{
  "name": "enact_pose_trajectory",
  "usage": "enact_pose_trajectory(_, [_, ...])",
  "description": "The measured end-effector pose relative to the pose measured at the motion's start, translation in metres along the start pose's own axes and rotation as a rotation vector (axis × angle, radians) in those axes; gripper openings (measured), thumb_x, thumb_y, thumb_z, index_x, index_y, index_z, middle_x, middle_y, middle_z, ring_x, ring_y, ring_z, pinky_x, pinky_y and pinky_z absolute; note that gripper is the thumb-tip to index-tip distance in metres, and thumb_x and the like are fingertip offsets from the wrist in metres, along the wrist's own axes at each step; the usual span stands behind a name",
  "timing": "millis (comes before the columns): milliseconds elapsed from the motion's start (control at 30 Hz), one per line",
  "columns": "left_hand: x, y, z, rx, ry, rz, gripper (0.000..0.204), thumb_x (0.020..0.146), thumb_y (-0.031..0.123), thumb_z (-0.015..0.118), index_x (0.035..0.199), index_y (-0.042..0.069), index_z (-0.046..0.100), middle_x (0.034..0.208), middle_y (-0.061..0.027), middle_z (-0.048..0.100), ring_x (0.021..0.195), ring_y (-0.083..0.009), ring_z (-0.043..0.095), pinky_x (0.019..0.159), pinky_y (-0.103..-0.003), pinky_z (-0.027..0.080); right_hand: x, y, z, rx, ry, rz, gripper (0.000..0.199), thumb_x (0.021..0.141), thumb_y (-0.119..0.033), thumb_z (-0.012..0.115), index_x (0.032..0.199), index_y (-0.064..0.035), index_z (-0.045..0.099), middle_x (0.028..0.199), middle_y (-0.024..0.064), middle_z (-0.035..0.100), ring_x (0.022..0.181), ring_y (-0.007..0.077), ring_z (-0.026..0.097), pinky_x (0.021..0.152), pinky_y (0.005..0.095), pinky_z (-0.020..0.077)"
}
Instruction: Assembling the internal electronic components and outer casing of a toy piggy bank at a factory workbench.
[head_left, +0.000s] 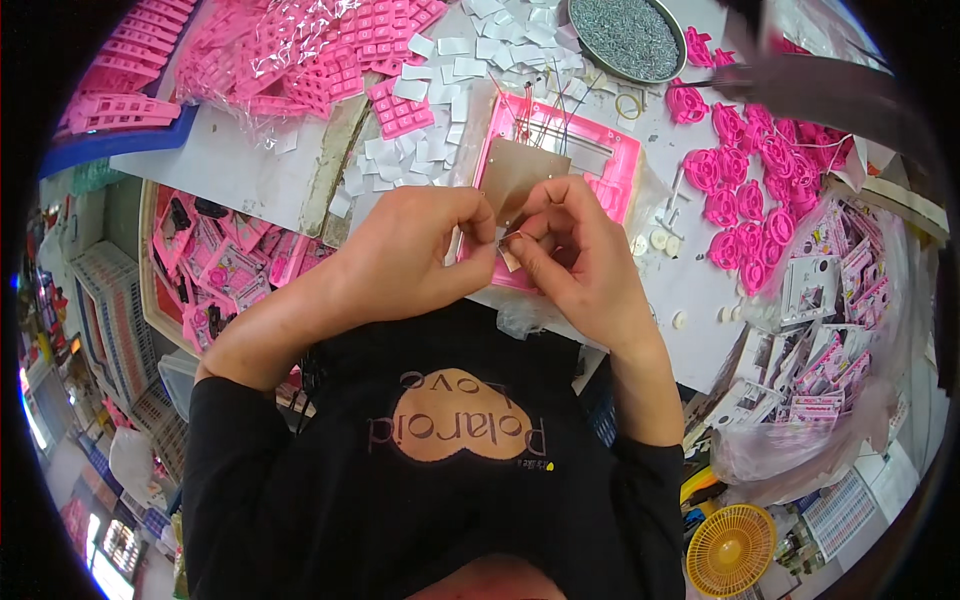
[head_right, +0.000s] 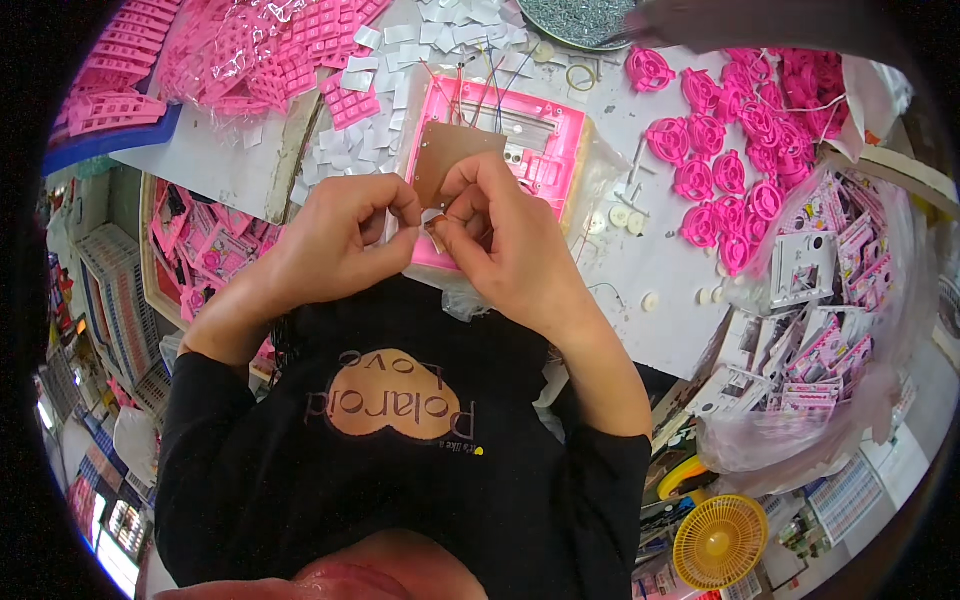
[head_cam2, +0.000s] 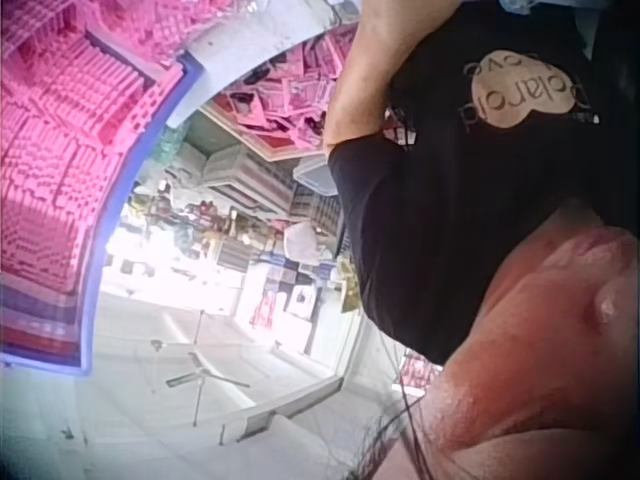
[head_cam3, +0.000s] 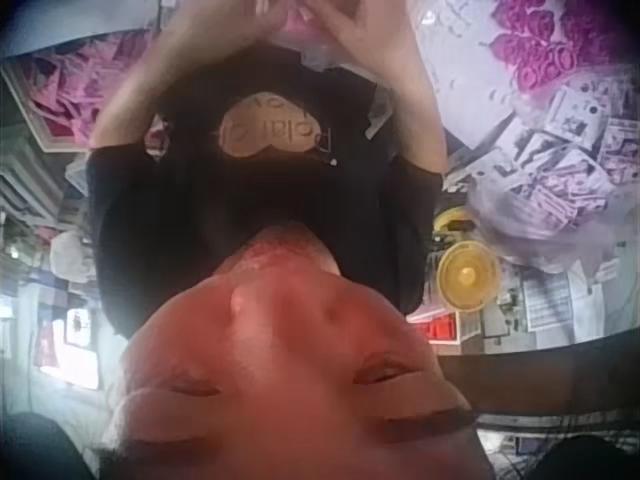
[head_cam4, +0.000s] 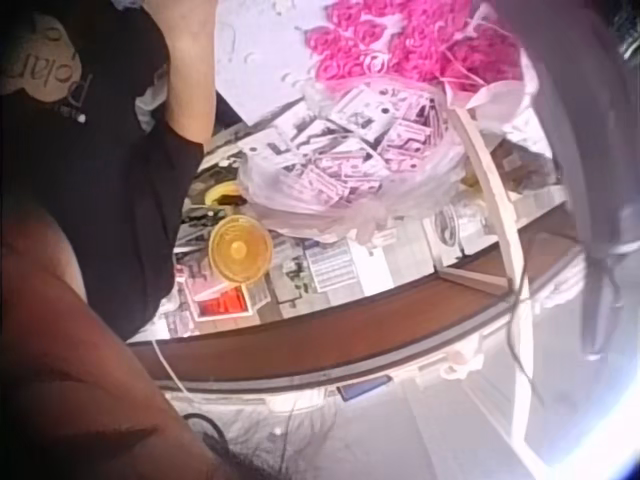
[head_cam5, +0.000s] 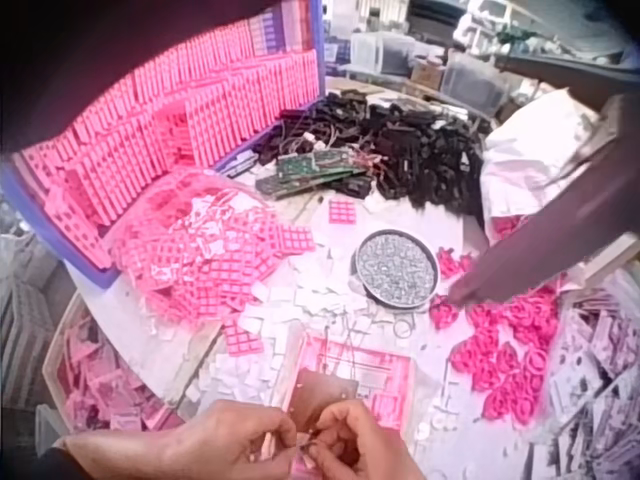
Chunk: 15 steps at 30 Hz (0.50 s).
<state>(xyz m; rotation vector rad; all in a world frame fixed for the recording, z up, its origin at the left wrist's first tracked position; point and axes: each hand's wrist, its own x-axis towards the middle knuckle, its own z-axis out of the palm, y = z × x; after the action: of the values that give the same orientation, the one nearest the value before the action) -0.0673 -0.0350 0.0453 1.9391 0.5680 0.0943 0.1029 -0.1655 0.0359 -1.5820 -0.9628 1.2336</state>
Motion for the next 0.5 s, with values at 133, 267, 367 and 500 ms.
enact_pose_trajectory(133, [0.002, 0.004, 0.001, 0.047, 0.005, 0.027, 0.014, 0.080, 0.010, 0.072, 0.089, 0.001, 0.066, 0.080, -0.0134, 0.069, 0.075, -0.0298, 0.071, 0.066, -0.038, 0.054, 0.001, -0.001, 0.000, -0.006, -0.001, 0.007, 0.026, 0.089, -0.001, 0.067, 0.110, -0.0040, 0.052, 0.075, 0.0047, 0.062, 0.063, 0.0109, 0.059, 0.058, 0.0263, 0.0456])
enact_pose_trajectory(267, [0.001, -0.008, 0.006, 0.028, 0.057, 0.105, 0.012, 0.081, 0.004, 0.070, 0.092, 0.002, 0.066, 0.069, -0.0021, 0.059, 0.053, -0.0056, 0.043, 0.049, -0.026, 0.035, 0.000, -0.001, 0.001, -0.007, 0.004, 0.002, 0.027, 0.089, -0.001, 0.067, 0.110, -0.0043, 0.051, 0.073, 0.0047, 0.061, 0.063, 0.0121, 0.060, 0.058, 0.0275, 0.0466])
enact_pose_trajectory(367, [0.003, -0.002, 0.002, -0.068, -0.022, -0.059, 0.013, 0.083, 0.009, 0.071, 0.090, 0.000, 0.066, 0.072, -0.0077, 0.065, 0.062, -0.0167, 0.062, 0.059, -0.030, 0.048, -0.001, -0.002, 0.003, -0.043, 0.055, 0.001, 0.023, 0.089, -0.001, 0.068, 0.106, -0.0045, 0.054, 0.079, 0.0055, 0.063, 0.065, 0.0131, 0.061, 0.058, 0.0292, 0.0487])
enact_pose_trajectory(500, [0.000, -0.013, 0.014, -0.532, -0.052, -0.283, 0.011, 0.088, 0.008, 0.070, 0.092, 0.000, 0.066, 0.068, 0.0023, 0.056, 0.061, -0.0014, 0.049, 0.054, -0.022, 0.039, -0.006, 0.005, 0.012, -0.589, 0.272, -0.451, 0.015, 0.086, 0.002, 0.069, 0.098, -0.0034, 0.061, 0.096, 0.0086, 0.065, 0.068, 0.0136, 0.064, 0.058, 0.0293, 0.0510])
